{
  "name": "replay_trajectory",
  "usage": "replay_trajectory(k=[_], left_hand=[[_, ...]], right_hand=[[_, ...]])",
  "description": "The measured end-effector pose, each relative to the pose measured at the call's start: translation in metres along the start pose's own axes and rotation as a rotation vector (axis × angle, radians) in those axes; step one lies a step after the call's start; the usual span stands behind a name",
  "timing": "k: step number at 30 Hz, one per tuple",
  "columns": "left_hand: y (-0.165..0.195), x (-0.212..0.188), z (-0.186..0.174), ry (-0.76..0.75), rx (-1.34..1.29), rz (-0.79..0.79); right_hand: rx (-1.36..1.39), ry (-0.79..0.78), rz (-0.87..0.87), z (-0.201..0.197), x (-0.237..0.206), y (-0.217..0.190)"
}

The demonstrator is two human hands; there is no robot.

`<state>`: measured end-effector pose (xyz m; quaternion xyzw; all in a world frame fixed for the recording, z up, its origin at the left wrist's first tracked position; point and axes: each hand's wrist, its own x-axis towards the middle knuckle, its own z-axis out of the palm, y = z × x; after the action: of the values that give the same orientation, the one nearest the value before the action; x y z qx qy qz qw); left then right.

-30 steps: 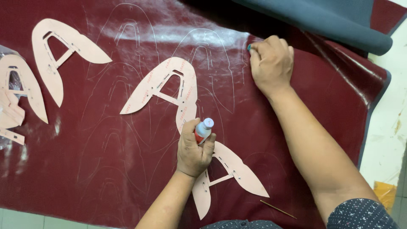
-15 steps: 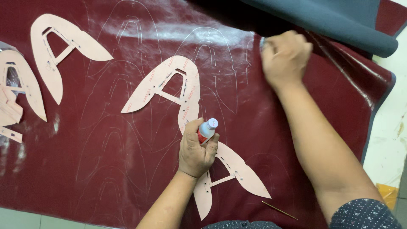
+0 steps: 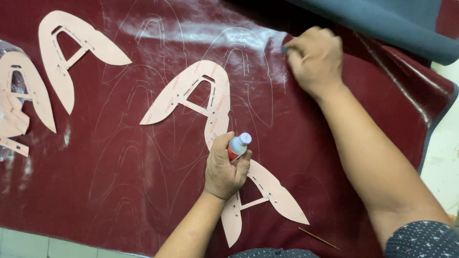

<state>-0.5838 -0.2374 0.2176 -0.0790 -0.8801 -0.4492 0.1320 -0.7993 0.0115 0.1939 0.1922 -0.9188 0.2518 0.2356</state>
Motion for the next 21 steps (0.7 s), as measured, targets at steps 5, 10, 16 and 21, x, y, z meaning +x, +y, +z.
replay_trajectory(k=[5,10,16,21], left_hand=[[0.002,0.000,0.000,0.020,0.026,0.023],[0.003,-0.001,-0.001,0.007,0.011,0.008],[0.001,0.000,-0.001,-0.013,0.007,-0.006],[0.002,-0.002,0.000,0.000,0.001,0.008]], right_hand=[[-0.042,0.005,-0.066,-0.003,0.008,0.003],[0.046,-0.064,-0.073,-0.011,0.010,-0.004],[0.081,-0.311,-0.195,-0.047,-0.021,-0.027],[-0.032,-0.180,-0.153,-0.034,-0.008,-0.017]])
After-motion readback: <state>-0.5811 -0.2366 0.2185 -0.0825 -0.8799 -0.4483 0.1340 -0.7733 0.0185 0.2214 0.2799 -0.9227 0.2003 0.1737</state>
